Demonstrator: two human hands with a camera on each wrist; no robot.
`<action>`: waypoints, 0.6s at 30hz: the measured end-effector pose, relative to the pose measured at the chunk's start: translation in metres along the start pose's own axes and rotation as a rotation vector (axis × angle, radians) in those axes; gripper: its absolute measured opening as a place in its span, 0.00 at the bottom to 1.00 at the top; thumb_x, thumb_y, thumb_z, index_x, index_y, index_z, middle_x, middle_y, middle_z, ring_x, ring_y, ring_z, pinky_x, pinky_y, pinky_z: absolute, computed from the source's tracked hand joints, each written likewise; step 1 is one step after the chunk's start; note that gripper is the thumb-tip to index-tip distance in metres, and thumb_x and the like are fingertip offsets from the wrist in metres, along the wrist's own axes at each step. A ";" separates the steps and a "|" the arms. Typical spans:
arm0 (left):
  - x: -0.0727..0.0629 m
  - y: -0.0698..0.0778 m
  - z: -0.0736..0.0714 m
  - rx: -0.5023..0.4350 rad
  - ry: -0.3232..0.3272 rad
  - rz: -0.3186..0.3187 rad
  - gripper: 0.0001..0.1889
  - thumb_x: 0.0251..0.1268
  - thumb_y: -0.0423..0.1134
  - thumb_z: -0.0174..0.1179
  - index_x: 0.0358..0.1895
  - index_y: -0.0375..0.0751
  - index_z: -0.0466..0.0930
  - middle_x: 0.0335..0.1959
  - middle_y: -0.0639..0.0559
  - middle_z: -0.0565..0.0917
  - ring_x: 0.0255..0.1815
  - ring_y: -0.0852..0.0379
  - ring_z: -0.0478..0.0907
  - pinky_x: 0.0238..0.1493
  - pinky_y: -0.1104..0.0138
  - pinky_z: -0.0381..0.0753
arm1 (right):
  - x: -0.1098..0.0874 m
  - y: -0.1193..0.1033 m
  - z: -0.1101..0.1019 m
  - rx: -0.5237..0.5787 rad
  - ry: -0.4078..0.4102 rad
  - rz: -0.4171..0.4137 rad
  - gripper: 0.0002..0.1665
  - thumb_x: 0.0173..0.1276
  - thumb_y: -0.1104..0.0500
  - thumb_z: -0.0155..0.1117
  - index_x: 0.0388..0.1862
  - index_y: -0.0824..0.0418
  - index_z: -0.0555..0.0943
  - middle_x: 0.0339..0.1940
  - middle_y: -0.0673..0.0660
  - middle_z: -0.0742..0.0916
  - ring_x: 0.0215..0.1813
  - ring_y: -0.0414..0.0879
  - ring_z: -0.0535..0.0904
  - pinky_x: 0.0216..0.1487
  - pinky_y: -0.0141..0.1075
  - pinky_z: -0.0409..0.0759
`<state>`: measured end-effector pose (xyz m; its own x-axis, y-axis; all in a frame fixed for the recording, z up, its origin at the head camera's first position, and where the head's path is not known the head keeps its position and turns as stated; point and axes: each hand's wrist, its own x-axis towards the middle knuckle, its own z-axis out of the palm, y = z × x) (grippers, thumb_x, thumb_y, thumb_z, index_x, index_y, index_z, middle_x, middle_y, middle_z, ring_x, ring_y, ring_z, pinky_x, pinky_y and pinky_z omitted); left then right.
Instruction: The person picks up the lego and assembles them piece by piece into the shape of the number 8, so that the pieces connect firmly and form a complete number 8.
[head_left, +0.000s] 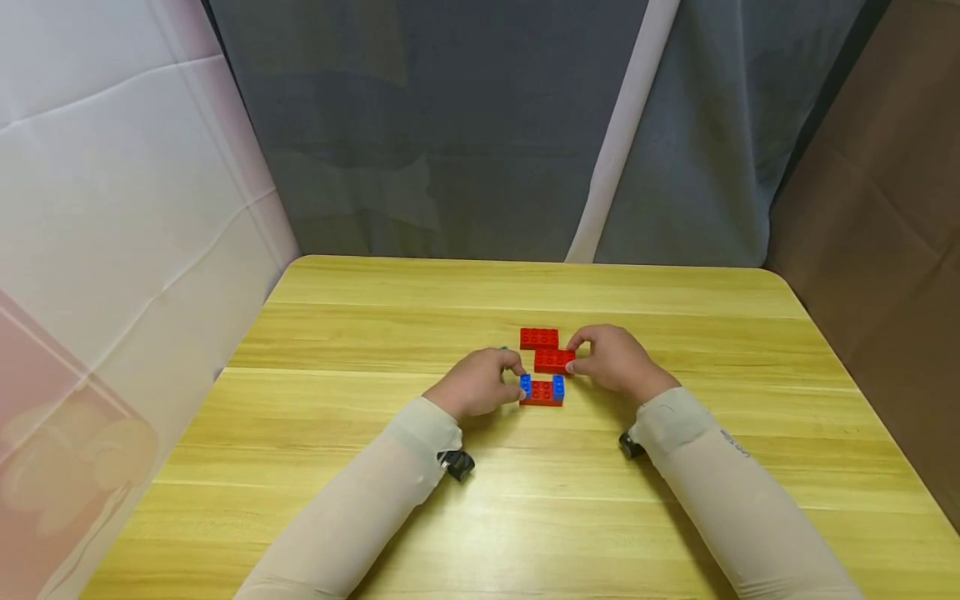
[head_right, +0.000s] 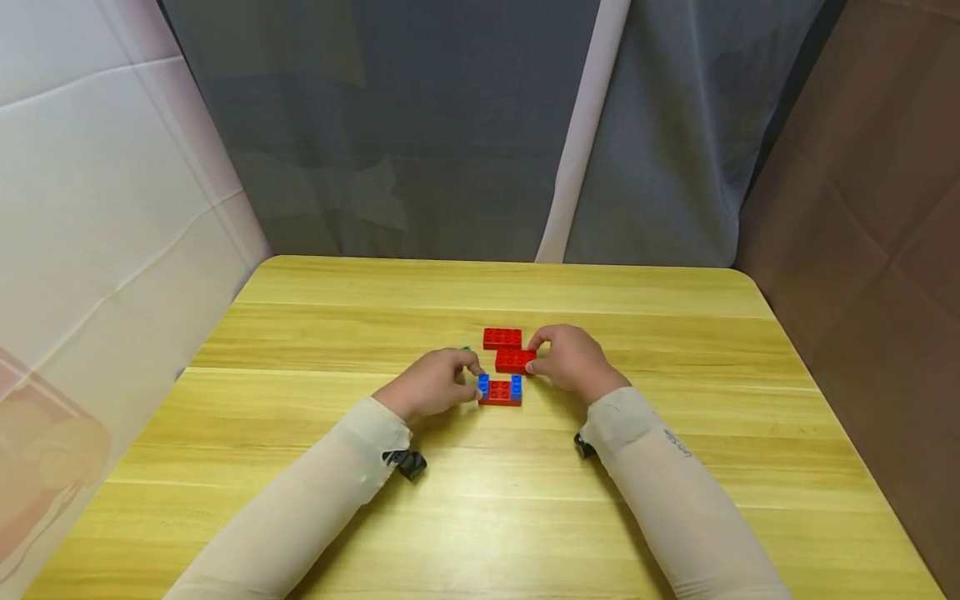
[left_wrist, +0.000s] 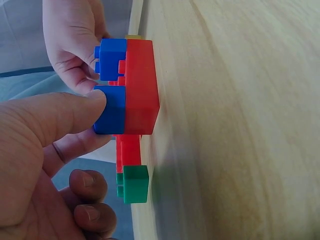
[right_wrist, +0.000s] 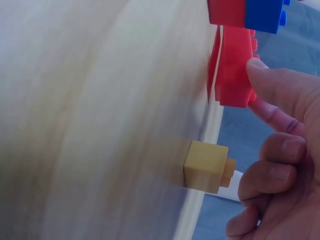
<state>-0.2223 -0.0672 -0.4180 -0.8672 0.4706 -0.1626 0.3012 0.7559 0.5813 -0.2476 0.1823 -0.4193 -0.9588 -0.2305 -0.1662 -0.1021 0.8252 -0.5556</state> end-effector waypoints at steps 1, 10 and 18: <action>0.000 0.000 0.000 0.001 0.000 0.001 0.09 0.71 0.42 0.69 0.49 0.48 0.84 0.38 0.53 0.82 0.33 0.53 0.75 0.38 0.62 0.74 | 0.000 0.000 0.000 0.001 0.001 -0.003 0.13 0.69 0.55 0.75 0.51 0.55 0.87 0.29 0.55 0.79 0.33 0.51 0.74 0.39 0.42 0.73; 0.000 -0.001 0.000 0.003 0.001 0.003 0.09 0.70 0.42 0.70 0.48 0.48 0.84 0.38 0.53 0.81 0.33 0.53 0.74 0.38 0.62 0.74 | -0.003 -0.002 -0.005 0.005 0.011 0.007 0.14 0.70 0.53 0.74 0.52 0.53 0.87 0.33 0.56 0.78 0.37 0.52 0.73 0.38 0.41 0.72; 0.000 -0.003 0.001 -0.003 0.000 0.008 0.09 0.71 0.42 0.69 0.50 0.48 0.84 0.38 0.53 0.82 0.32 0.53 0.74 0.38 0.61 0.74 | -0.008 -0.006 -0.009 0.018 0.015 0.026 0.15 0.71 0.54 0.74 0.53 0.53 0.86 0.35 0.57 0.78 0.40 0.52 0.73 0.38 0.41 0.72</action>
<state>-0.2230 -0.0686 -0.4205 -0.8648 0.4766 -0.1584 0.3068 0.7511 0.5846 -0.2417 0.1838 -0.4072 -0.9648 -0.2016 -0.1688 -0.0726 0.8212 -0.5660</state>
